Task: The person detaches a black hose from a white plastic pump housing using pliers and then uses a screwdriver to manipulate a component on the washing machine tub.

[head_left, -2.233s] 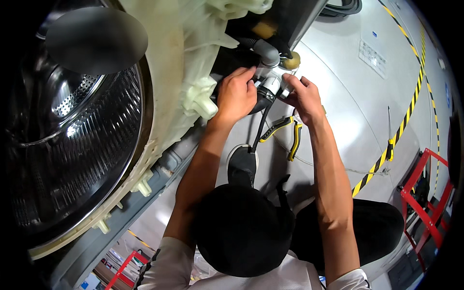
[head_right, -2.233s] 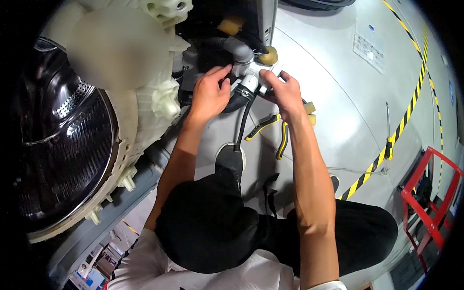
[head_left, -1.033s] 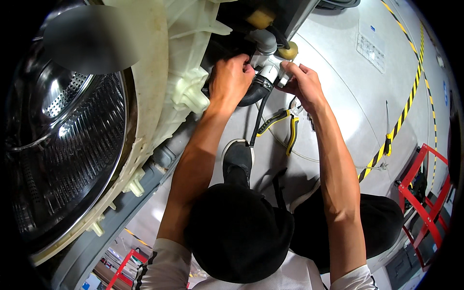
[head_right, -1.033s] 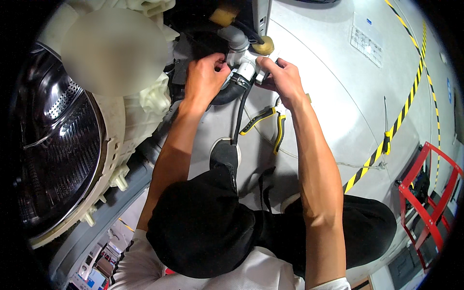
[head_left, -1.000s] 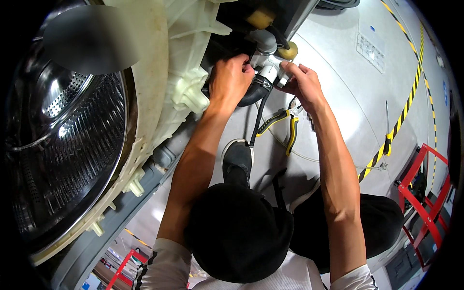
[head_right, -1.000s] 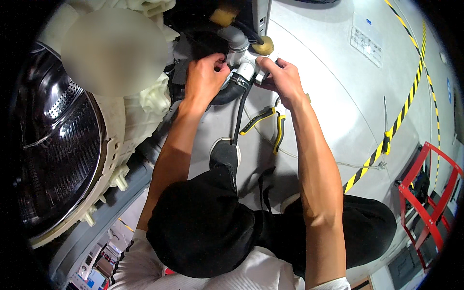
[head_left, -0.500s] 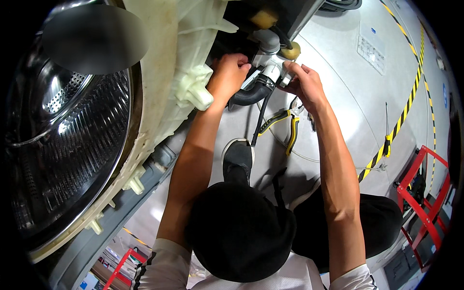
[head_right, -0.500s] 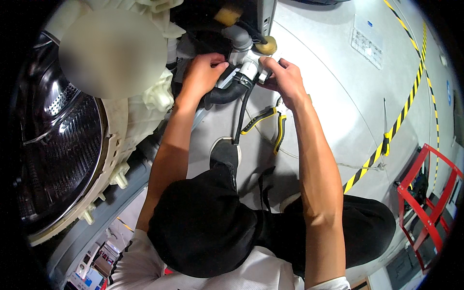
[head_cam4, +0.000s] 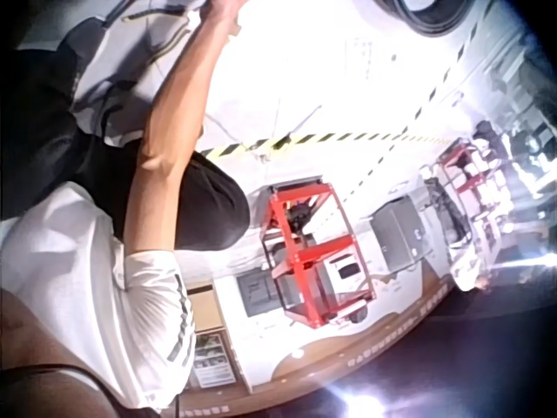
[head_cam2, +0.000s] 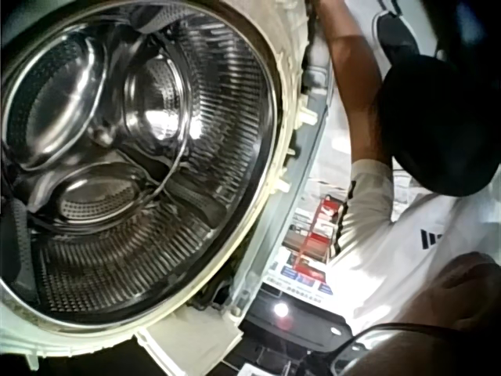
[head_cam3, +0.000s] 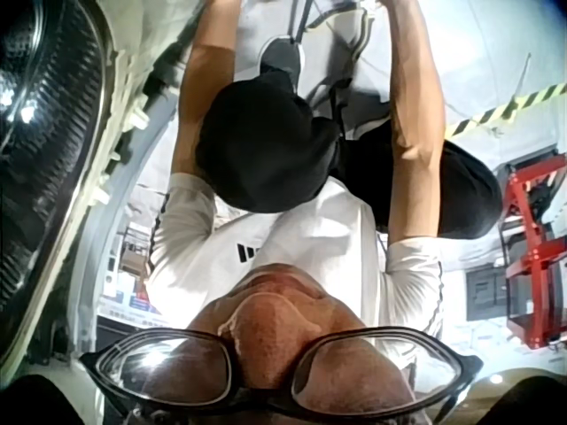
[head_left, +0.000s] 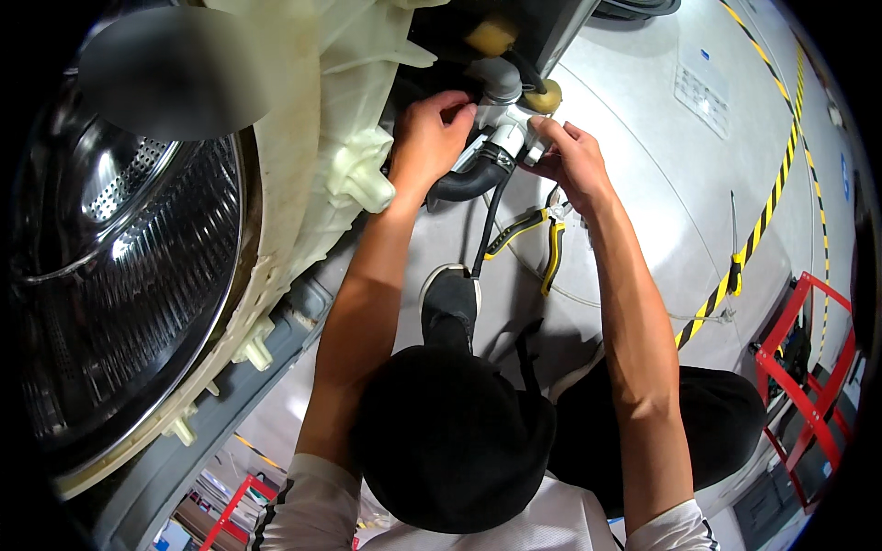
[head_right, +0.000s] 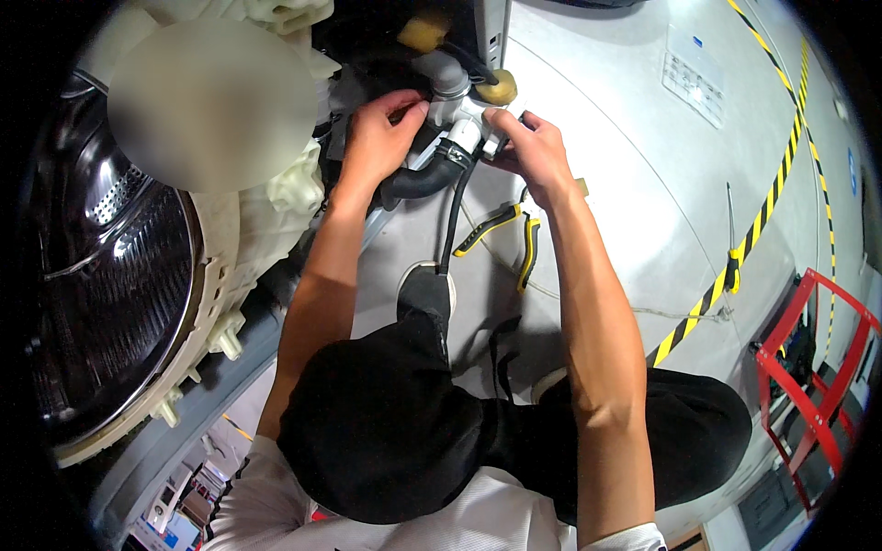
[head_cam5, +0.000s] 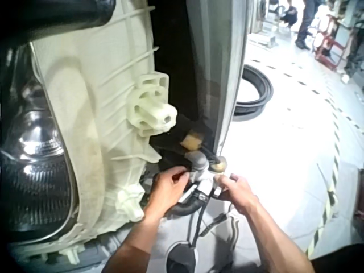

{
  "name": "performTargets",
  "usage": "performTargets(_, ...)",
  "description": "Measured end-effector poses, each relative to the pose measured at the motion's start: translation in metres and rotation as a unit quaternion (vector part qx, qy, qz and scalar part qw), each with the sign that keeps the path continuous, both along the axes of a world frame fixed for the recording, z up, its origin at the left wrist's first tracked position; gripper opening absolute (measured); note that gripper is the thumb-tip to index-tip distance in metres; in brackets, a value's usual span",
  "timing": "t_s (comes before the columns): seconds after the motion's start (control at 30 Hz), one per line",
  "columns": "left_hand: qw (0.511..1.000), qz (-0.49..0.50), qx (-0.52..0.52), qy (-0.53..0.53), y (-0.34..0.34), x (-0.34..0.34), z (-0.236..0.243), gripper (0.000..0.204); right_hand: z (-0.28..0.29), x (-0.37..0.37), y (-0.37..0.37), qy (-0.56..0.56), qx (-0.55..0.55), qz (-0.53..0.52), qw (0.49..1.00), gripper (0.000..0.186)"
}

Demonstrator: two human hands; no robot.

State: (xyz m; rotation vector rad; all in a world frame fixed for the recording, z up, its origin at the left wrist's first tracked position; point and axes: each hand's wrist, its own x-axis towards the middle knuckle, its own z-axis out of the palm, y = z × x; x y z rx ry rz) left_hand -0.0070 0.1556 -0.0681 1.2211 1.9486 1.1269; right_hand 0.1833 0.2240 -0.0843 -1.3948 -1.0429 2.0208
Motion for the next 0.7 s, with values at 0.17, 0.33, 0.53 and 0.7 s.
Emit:
performTargets(0.17,0.994,-0.024,0.024,0.105,0.005,-0.002,-0.006,0.020,-0.001,0.000,0.000,0.004,0.007,0.004,1.000,0.048)
performTargets(0.33,0.980,-0.019,0.016,0.199,0.010,0.007,0.000,0.020,-0.005,0.002,0.000,-0.009,0.007,-0.001,1.000,0.047)
performTargets(0.53,0.974,0.001,0.004,0.224,0.010,0.011,-0.002,0.018,0.003,-0.001,-0.002,-0.006,0.012,0.002,1.000,0.043)
performTargets(0.7,0.985,0.000,0.006,0.172,0.002,0.011,0.002,0.023,0.000,-0.001,-0.005,0.005,0.013,-0.023,1.000,0.044)
